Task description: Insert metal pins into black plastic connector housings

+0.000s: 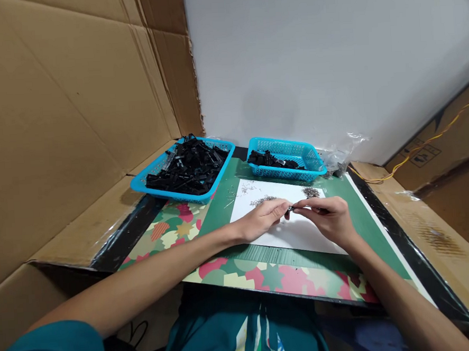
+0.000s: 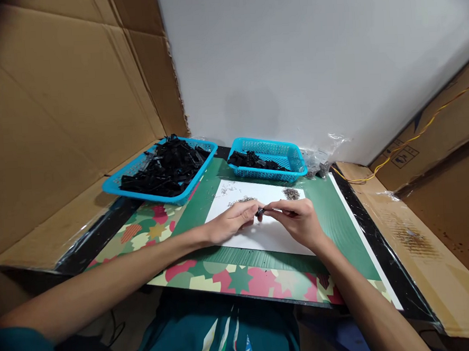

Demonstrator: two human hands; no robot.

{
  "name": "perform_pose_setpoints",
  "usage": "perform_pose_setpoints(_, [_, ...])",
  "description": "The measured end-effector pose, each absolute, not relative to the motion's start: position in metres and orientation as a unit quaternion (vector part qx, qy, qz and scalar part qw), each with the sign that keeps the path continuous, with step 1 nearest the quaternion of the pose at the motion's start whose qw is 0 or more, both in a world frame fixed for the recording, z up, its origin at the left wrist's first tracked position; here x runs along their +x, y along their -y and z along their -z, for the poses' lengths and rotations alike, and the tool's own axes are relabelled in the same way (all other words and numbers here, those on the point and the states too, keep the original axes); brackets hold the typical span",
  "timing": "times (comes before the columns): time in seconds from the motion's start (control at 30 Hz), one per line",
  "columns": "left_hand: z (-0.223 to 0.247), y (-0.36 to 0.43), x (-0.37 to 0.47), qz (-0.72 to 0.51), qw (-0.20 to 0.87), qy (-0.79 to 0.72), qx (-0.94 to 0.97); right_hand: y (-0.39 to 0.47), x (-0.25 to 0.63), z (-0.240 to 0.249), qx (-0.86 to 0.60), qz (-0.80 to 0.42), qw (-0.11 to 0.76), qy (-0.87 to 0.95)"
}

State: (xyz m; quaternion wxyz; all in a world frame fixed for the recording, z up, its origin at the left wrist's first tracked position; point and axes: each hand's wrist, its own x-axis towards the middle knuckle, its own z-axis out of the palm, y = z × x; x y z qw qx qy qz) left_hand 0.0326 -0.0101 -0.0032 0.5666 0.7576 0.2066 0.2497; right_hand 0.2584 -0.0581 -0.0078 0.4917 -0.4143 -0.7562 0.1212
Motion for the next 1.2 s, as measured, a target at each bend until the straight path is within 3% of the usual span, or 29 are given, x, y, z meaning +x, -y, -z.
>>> perform_pose_setpoints(0.17, [0.005,0.009,0.032,-0.33,0.453,-0.267,0.784,0.057,0.26,0.007,-0.435,-0.114,0.501,0.739])
perform_pose_setpoints(0.47, [0.006,0.013,0.032,-0.332,0.354,-0.283,0.827,0.059,0.268,0.004,-0.444,-0.083,0.46,0.765])
perform_pose_setpoints(0.6, [0.008,0.014,0.031,-0.312,0.311,-0.312,0.842,0.058,0.276,0.005,-0.505,-0.085,0.503,0.697])
perform_pose_setpoints(0.8, [0.01,0.017,0.033,-0.273,0.253,-0.281,0.885,0.053,0.28,0.004,-0.475,-0.216,0.582,0.623])
perform_pose_setpoints(0.93, [0.012,0.016,0.034,-0.253,0.224,-0.268,0.902,0.051,0.275,0.003,-0.481,-0.216,0.545,0.652])
perform_pose_setpoints(1.2, [0.017,0.014,0.035,-0.232,0.192,-0.25,0.92,0.052,0.262,-0.005,-0.438,-0.339,0.434,0.71])
